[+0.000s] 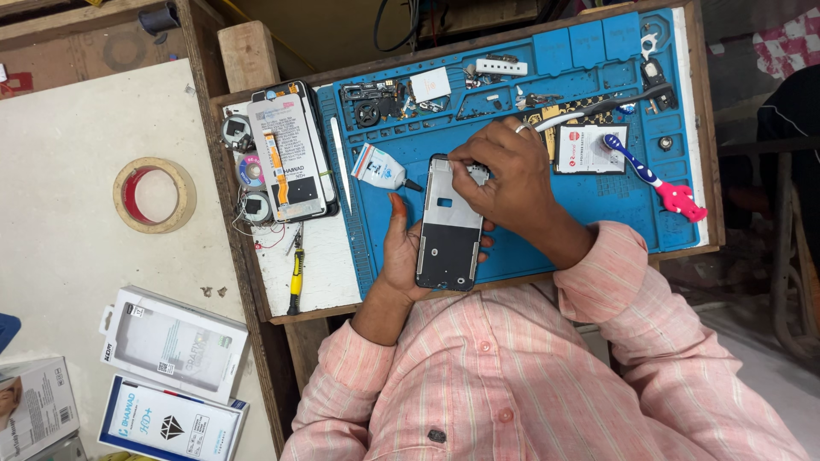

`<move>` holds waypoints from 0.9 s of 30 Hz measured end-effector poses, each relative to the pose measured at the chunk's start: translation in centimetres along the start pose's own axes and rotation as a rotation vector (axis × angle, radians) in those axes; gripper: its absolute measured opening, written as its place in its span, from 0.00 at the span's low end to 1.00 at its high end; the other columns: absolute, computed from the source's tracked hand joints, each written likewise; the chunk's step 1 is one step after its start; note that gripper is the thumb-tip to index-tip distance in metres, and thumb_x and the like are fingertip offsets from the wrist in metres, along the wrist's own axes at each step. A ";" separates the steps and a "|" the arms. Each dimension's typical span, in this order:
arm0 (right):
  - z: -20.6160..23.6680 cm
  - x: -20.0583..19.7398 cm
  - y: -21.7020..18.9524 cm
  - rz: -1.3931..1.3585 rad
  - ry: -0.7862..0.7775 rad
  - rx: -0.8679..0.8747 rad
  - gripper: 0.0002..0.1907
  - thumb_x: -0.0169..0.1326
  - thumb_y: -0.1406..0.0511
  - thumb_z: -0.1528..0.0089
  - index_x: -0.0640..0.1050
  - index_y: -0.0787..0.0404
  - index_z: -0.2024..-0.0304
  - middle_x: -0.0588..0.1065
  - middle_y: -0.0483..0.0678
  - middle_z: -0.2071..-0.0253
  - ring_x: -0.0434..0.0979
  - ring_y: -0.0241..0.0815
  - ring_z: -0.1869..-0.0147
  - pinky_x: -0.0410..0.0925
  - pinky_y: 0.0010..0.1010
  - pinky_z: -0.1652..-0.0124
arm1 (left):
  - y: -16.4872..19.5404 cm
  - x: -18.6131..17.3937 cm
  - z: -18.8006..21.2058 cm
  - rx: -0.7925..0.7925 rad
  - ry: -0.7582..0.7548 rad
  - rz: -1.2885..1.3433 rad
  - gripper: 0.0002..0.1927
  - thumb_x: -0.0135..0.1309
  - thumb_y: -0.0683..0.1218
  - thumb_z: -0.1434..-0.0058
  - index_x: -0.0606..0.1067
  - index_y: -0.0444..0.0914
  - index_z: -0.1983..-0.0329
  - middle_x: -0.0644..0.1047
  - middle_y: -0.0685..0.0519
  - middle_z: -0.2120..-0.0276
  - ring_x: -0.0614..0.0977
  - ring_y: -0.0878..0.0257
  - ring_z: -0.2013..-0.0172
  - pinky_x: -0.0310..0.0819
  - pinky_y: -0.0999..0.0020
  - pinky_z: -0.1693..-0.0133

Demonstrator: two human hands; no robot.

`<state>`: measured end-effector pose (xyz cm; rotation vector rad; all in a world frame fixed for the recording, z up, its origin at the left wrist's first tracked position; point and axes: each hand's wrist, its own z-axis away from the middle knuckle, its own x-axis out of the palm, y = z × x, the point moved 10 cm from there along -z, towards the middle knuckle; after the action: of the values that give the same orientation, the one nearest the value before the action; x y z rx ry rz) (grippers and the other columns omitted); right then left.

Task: The person holds a disassembled smartphone at a repair bench, wipes its frame and back cover with a tissue, then squeezes adhesive from a small tube onto the phone frame while steadying the phone with the other hand.

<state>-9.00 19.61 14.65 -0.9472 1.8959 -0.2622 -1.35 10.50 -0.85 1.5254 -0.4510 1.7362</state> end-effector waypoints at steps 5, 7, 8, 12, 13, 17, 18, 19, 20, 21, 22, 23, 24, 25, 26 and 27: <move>0.4 0.5 -0.3 0.021 -0.025 0.010 0.05 0.67 0.67 0.42 0.83 0.57 0.65 0.76 0.43 0.66 0.73 0.43 0.60 0.63 0.38 0.60 | -0.3 -0.5 0.0 -0.030 -0.004 0.047 0.55 0.27 0.80 0.34 0.65 0.28 0.30 0.76 0.29 0.46 0.84 0.43 0.50 0.85 0.54 0.53; 0.6 0.7 -0.6 0.005 -0.046 0.008 0.05 0.67 0.67 0.42 0.83 0.57 0.65 0.76 0.43 0.66 0.73 0.43 0.61 0.62 0.37 0.61 | -0.2 -0.6 0.0 -0.018 -0.009 0.022 0.52 0.29 0.78 0.31 0.65 0.29 0.30 0.77 0.29 0.49 0.85 0.44 0.53 0.85 0.55 0.55; 0.6 0.8 -0.7 -0.004 -0.056 0.006 0.05 0.67 0.66 0.42 0.83 0.57 0.65 0.76 0.42 0.66 0.73 0.43 0.61 0.62 0.37 0.61 | -0.2 -0.6 0.1 -0.012 -0.011 0.009 0.50 0.29 0.77 0.29 0.65 0.29 0.30 0.78 0.29 0.50 0.85 0.44 0.54 0.85 0.56 0.56; 0.8 1.2 -1.1 -0.025 -0.109 0.004 0.05 0.67 0.66 0.42 0.83 0.56 0.65 0.77 0.41 0.67 0.72 0.43 0.62 0.61 0.37 0.60 | -0.4 -1.0 0.0 -0.027 0.013 0.009 0.47 0.30 0.75 0.29 0.67 0.31 0.32 0.79 0.31 0.53 0.86 0.46 0.56 0.85 0.57 0.58; 0.8 1.2 -1.1 -0.047 -0.123 0.006 0.04 0.66 0.66 0.42 0.83 0.56 0.65 0.77 0.41 0.67 0.72 0.43 0.62 0.61 0.37 0.59 | -0.3 -1.0 0.0 -0.020 0.019 -0.002 0.46 0.30 0.75 0.29 0.67 0.33 0.32 0.79 0.32 0.53 0.86 0.46 0.56 0.86 0.57 0.57; 1.1 1.2 -1.7 -0.068 -0.154 -0.018 0.05 0.65 0.66 0.44 0.83 0.55 0.66 0.78 0.41 0.65 0.73 0.42 0.62 0.60 0.38 0.57 | 0.0 -1.5 0.1 0.021 0.080 0.002 0.41 0.32 0.73 0.29 0.67 0.37 0.31 0.79 0.37 0.50 0.86 0.48 0.56 0.86 0.54 0.56; 1.2 1.2 -2.0 -0.083 -0.170 -0.034 0.05 0.66 0.66 0.44 0.83 0.54 0.67 0.78 0.41 0.66 0.73 0.41 0.62 0.60 0.38 0.57 | 0.0 -1.2 0.0 0.018 0.058 0.021 0.41 0.33 0.73 0.28 0.67 0.37 0.32 0.79 0.38 0.50 0.86 0.48 0.57 0.86 0.54 0.56; 1.3 1.2 -2.3 -0.098 -0.185 -0.050 0.05 0.66 0.66 0.45 0.82 0.54 0.67 0.78 0.41 0.66 0.73 0.41 0.62 0.60 0.38 0.56 | 0.1 -1.0 0.1 0.016 0.036 0.040 0.41 0.33 0.73 0.27 0.67 0.36 0.32 0.79 0.38 0.49 0.86 0.48 0.57 0.86 0.53 0.56; 1.4 1.2 -2.5 -0.114 -0.201 -0.068 0.05 0.66 0.66 0.45 0.82 0.53 0.68 0.78 0.40 0.67 0.74 0.40 0.62 0.59 0.39 0.56 | 0.1 -0.8 0.1 0.014 0.014 0.058 0.40 0.33 0.73 0.27 0.67 0.36 0.32 0.79 0.38 0.49 0.86 0.48 0.57 0.85 0.53 0.56; 1.4 1.0 -2.3 -0.151 -0.211 -0.055 0.05 0.66 0.67 0.45 0.82 0.54 0.68 0.78 0.40 0.67 0.74 0.39 0.62 0.59 0.38 0.55 | 0.2 -0.9 0.1 0.022 0.023 0.070 0.42 0.33 0.73 0.27 0.66 0.35 0.31 0.79 0.38 0.49 0.86 0.48 0.56 0.85 0.52 0.55; 1.5 0.7 -2.1 -0.188 -0.224 -0.043 0.05 0.65 0.67 0.45 0.82 0.54 0.67 0.77 0.40 0.67 0.75 0.38 0.61 0.59 0.38 0.55 | 0.3 -1.0 0.1 0.030 0.033 0.083 0.43 0.32 0.74 0.27 0.66 0.34 0.31 0.78 0.37 0.48 0.86 0.48 0.55 0.85 0.51 0.54; 1.5 0.6 -1.9 -0.225 -0.237 -0.030 0.05 0.64 0.67 0.45 0.81 0.54 0.67 0.77 0.39 0.67 0.76 0.36 0.61 0.59 0.37 0.54 | 0.4 -1.1 0.1 0.039 0.043 0.097 0.45 0.31 0.74 0.28 0.66 0.33 0.30 0.78 0.37 0.47 0.85 0.47 0.54 0.85 0.49 0.53; 1.4 0.2 -1.4 -0.216 -0.208 -0.001 0.05 0.64 0.67 0.44 0.81 0.54 0.66 0.77 0.39 0.67 0.75 0.37 0.60 0.59 0.36 0.55 | 0.3 -0.9 0.1 0.026 0.017 0.071 0.48 0.30 0.76 0.30 0.66 0.32 0.30 0.78 0.35 0.48 0.85 0.46 0.53 0.85 0.51 0.53; 1.1 -0.2 -0.8 -0.206 -0.179 0.028 0.05 0.64 0.67 0.43 0.82 0.54 0.64 0.77 0.40 0.66 0.75 0.37 0.60 0.60 0.34 0.55 | 0.3 -0.7 0.1 0.011 -0.008 0.045 0.51 0.29 0.78 0.32 0.65 0.31 0.30 0.78 0.32 0.48 0.85 0.44 0.53 0.85 0.52 0.53; 0.9 -0.4 -0.2 -0.196 -0.148 0.058 0.05 0.64 0.67 0.42 0.82 0.54 0.63 0.76 0.40 0.65 0.74 0.38 0.59 0.60 0.33 0.56 | 0.2 -0.5 0.1 -0.004 -0.034 0.019 0.54 0.27 0.80 0.34 0.65 0.30 0.30 0.77 0.30 0.49 0.85 0.43 0.52 0.85 0.53 0.54; 0.9 -0.5 -0.2 -0.153 -0.137 0.053 0.06 0.64 0.67 0.43 0.82 0.55 0.63 0.76 0.40 0.66 0.73 0.39 0.60 0.59 0.34 0.56 | 0.2 -0.8 0.1 -0.001 -0.006 0.016 0.55 0.27 0.81 0.34 0.65 0.30 0.29 0.77 0.29 0.48 0.84 0.42 0.51 0.85 0.53 0.53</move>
<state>-8.05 20.03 14.69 -1.0495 1.6865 -0.3276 -1.41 10.09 -1.51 1.5305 -0.4679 1.7446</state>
